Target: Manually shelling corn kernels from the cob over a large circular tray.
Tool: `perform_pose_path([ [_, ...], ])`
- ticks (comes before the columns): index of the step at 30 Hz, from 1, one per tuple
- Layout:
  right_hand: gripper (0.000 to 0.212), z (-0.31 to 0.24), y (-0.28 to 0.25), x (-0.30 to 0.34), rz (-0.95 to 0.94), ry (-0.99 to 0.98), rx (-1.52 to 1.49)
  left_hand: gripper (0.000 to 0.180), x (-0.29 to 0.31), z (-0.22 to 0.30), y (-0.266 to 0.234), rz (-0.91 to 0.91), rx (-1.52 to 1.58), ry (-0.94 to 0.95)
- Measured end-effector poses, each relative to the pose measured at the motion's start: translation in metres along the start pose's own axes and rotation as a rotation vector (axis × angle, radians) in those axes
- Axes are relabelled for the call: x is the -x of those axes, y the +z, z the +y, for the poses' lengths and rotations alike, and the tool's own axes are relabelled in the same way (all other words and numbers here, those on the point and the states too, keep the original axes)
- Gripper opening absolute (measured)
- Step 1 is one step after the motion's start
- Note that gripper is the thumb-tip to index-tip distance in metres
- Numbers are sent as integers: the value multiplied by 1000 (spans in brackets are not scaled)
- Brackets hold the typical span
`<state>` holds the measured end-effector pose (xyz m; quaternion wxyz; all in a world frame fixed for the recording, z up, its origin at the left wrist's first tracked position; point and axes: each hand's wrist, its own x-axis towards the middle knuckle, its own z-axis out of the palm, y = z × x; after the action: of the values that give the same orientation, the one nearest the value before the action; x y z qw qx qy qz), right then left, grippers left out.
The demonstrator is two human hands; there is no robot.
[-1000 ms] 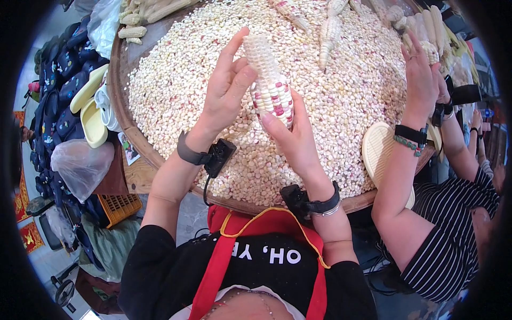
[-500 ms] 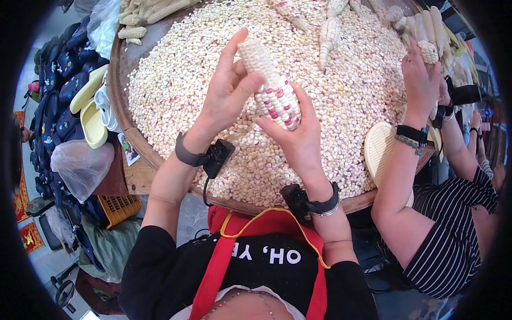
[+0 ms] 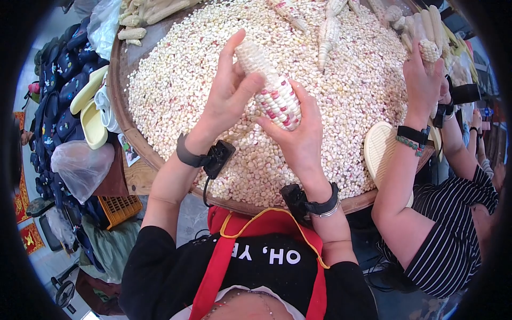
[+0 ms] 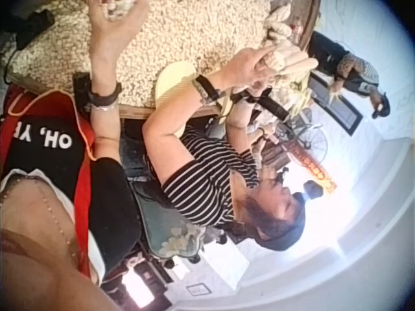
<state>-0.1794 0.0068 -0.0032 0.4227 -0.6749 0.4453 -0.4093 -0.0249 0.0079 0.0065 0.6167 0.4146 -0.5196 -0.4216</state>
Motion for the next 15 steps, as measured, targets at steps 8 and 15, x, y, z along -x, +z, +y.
perform_pose_path([
  [8,69,1,-1,-2,27,-72,91,83,2,-3,1,-67,-72,85],
  [15,68,1,2,-1,66,-183,190,74,1,1,4,44,-25,37],
])
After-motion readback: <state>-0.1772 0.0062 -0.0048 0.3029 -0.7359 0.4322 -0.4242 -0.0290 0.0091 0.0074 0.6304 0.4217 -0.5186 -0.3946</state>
